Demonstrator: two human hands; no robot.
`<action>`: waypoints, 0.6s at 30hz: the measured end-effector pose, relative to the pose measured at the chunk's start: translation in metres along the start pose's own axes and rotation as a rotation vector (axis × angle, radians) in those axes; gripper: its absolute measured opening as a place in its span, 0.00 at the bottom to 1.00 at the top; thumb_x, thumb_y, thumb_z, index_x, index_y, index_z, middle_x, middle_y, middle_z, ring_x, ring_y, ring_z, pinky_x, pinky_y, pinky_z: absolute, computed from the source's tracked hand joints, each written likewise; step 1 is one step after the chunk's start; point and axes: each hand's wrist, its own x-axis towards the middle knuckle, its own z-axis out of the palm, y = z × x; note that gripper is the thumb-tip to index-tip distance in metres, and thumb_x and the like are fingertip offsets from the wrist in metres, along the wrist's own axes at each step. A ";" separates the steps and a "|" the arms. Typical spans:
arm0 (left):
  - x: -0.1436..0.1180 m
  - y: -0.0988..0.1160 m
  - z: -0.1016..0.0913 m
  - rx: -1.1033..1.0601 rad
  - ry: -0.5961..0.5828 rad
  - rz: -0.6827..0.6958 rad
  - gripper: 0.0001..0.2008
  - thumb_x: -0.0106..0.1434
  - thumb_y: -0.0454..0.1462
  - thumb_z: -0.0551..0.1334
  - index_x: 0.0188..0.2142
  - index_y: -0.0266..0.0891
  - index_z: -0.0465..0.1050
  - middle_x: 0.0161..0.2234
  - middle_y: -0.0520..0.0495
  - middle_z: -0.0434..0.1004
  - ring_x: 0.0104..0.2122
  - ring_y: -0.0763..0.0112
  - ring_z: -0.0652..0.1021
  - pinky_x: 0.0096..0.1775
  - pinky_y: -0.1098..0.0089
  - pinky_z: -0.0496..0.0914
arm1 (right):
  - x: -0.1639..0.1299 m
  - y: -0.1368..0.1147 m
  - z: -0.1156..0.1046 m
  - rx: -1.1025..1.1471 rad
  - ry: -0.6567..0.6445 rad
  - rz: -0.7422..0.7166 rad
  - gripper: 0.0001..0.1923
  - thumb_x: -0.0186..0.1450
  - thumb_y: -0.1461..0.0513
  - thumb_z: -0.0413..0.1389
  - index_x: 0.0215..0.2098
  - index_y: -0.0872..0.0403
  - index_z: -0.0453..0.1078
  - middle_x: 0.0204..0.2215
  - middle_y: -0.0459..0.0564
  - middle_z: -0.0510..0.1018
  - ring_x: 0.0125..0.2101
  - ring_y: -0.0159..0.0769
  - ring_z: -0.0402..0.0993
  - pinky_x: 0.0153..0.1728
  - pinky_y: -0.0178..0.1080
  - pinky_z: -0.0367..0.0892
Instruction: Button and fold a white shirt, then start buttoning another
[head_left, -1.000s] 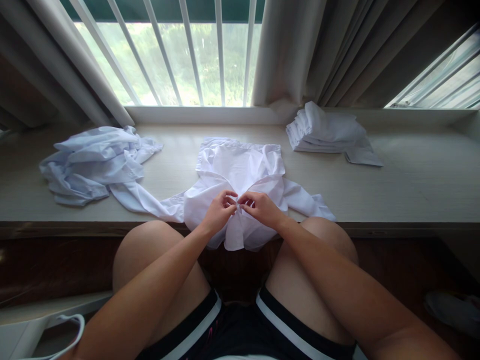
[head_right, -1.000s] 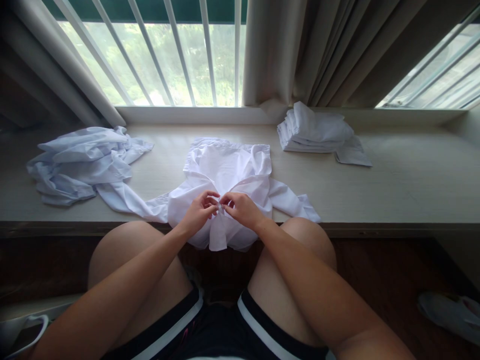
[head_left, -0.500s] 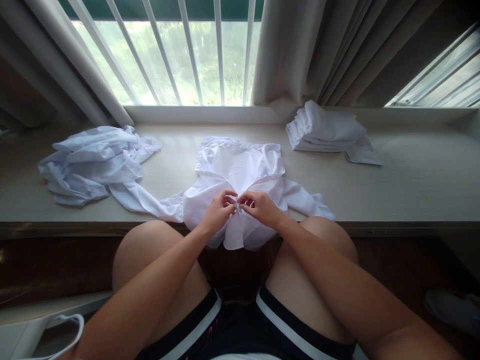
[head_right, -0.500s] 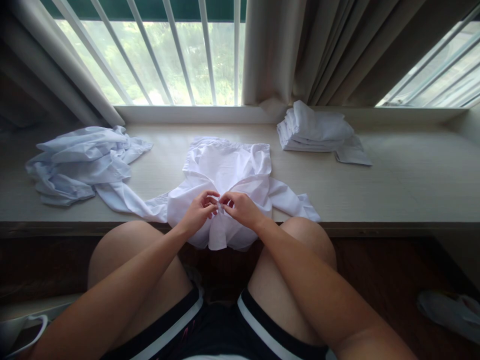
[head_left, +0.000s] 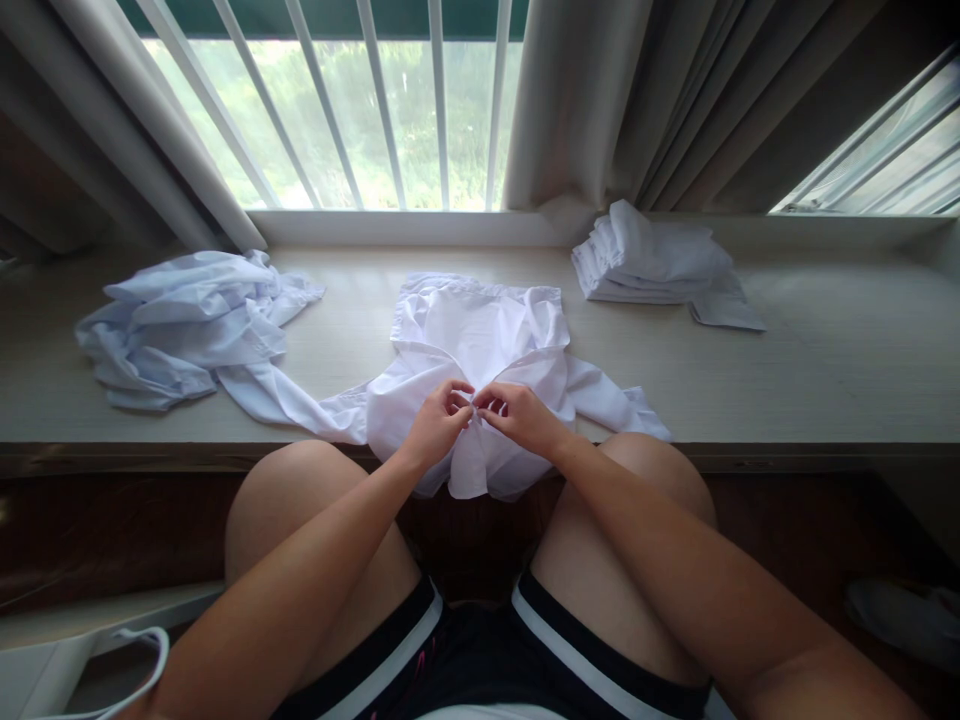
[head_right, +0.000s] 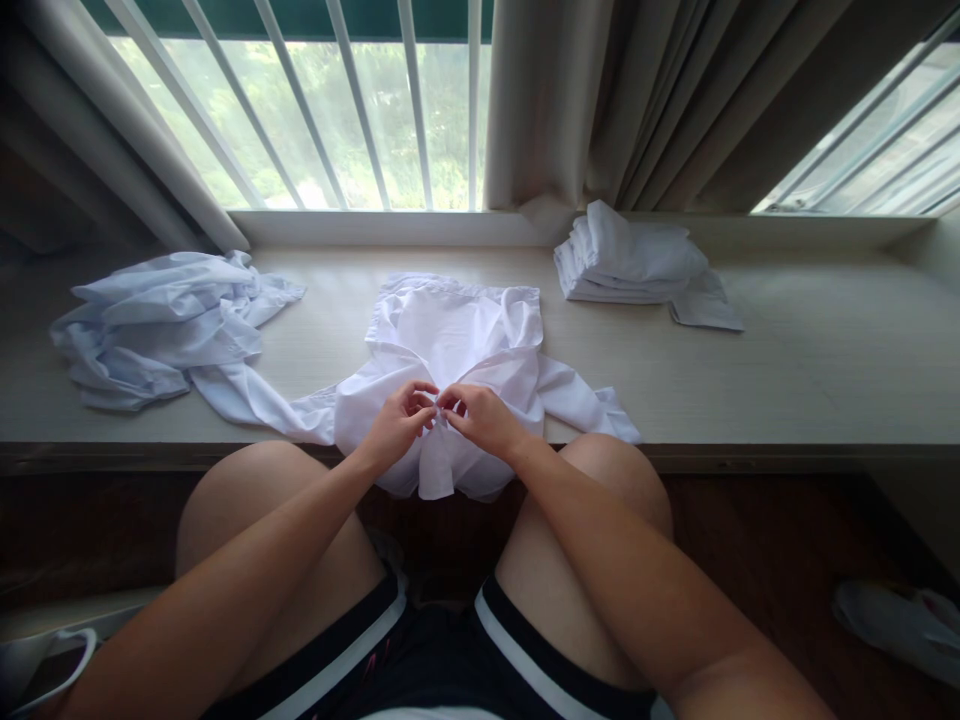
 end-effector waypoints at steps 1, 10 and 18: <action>0.000 -0.001 0.000 0.001 0.001 -0.001 0.14 0.59 0.36 0.64 0.45 0.39 0.71 0.28 0.53 0.75 0.26 0.74 0.75 0.30 0.73 0.66 | 0.000 0.000 0.000 -0.002 0.000 -0.001 0.05 0.66 0.66 0.60 0.41 0.54 0.77 0.35 0.46 0.81 0.32 0.29 0.75 0.35 0.32 0.69; 0.000 0.000 0.001 -0.068 -0.004 -0.002 0.15 0.58 0.33 0.63 0.46 0.38 0.70 0.28 0.54 0.72 0.25 0.76 0.73 0.30 0.73 0.66 | -0.001 0.002 0.002 0.011 0.016 -0.011 0.04 0.66 0.65 0.61 0.40 0.54 0.76 0.34 0.45 0.81 0.31 0.29 0.75 0.35 0.32 0.68; -0.002 0.002 0.001 -0.112 -0.027 0.001 0.15 0.61 0.38 0.65 0.47 0.38 0.69 0.30 0.53 0.72 0.27 0.76 0.73 0.28 0.74 0.65 | -0.001 0.002 0.002 0.019 0.035 -0.024 0.04 0.66 0.65 0.61 0.40 0.54 0.76 0.34 0.45 0.81 0.30 0.29 0.74 0.35 0.33 0.68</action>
